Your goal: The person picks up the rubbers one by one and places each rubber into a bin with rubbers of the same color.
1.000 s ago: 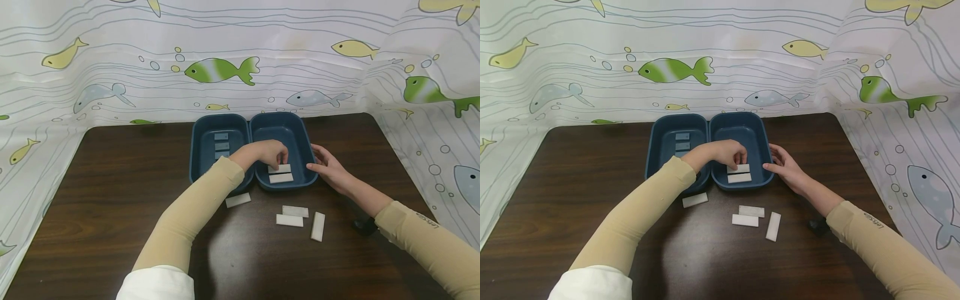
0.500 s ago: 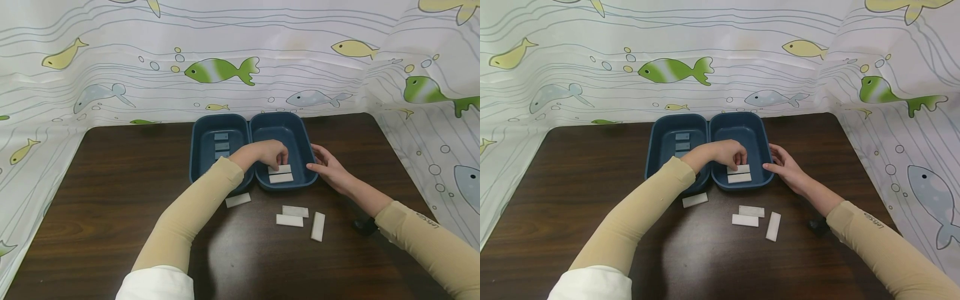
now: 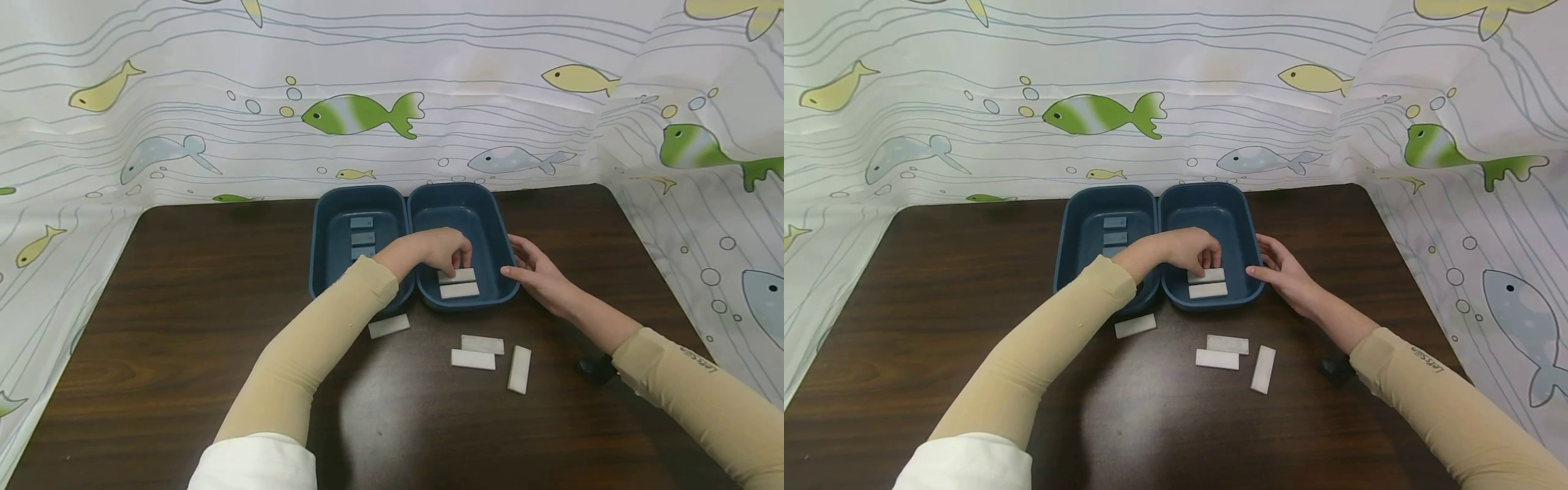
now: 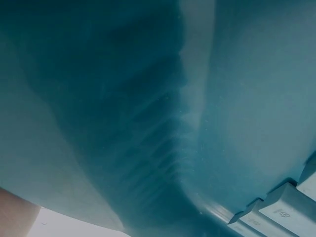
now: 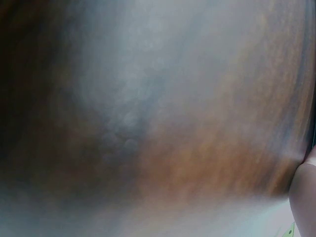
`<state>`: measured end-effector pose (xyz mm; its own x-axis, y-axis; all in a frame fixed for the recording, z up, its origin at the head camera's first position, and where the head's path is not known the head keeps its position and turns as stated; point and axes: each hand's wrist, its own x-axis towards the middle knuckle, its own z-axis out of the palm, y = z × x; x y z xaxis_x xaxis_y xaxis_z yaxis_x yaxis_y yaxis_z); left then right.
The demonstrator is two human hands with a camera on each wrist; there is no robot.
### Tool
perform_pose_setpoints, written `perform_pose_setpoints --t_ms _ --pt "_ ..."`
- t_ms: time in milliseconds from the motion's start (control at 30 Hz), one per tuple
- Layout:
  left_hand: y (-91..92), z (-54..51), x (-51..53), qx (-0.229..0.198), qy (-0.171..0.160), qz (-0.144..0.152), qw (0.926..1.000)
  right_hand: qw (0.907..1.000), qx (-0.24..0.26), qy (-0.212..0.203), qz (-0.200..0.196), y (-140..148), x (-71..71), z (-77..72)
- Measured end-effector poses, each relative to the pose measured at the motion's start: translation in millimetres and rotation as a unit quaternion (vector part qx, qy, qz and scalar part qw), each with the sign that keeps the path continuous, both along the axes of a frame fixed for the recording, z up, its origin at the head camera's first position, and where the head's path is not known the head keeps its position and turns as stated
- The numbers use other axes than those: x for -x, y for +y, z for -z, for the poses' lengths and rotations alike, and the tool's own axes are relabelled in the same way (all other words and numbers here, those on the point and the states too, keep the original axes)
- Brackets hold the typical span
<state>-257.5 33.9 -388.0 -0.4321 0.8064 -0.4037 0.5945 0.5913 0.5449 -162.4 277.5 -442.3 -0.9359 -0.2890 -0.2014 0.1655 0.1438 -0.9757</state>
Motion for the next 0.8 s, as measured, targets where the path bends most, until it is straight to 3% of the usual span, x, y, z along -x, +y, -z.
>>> perform_pose_setpoints --t_ms 533,667,800 --pt "-1.5 -11.6 -1.7 -0.023 0.017 -0.004 0.9996 1.0 -0.002 -0.002 -0.001 0 -0.9 -0.9" --pt "-4.3 -20.4 -2.1 -0.026 0.031 0.006 0.9992 1.0 -0.001 0.001 -0.002 0 -1.7 -1.7" --pt "-8.6 -36.1 -3.9 -0.022 0.047 0.016 0.9985 1.0 -0.003 0.002 -0.003 0 -1.5 -1.3"
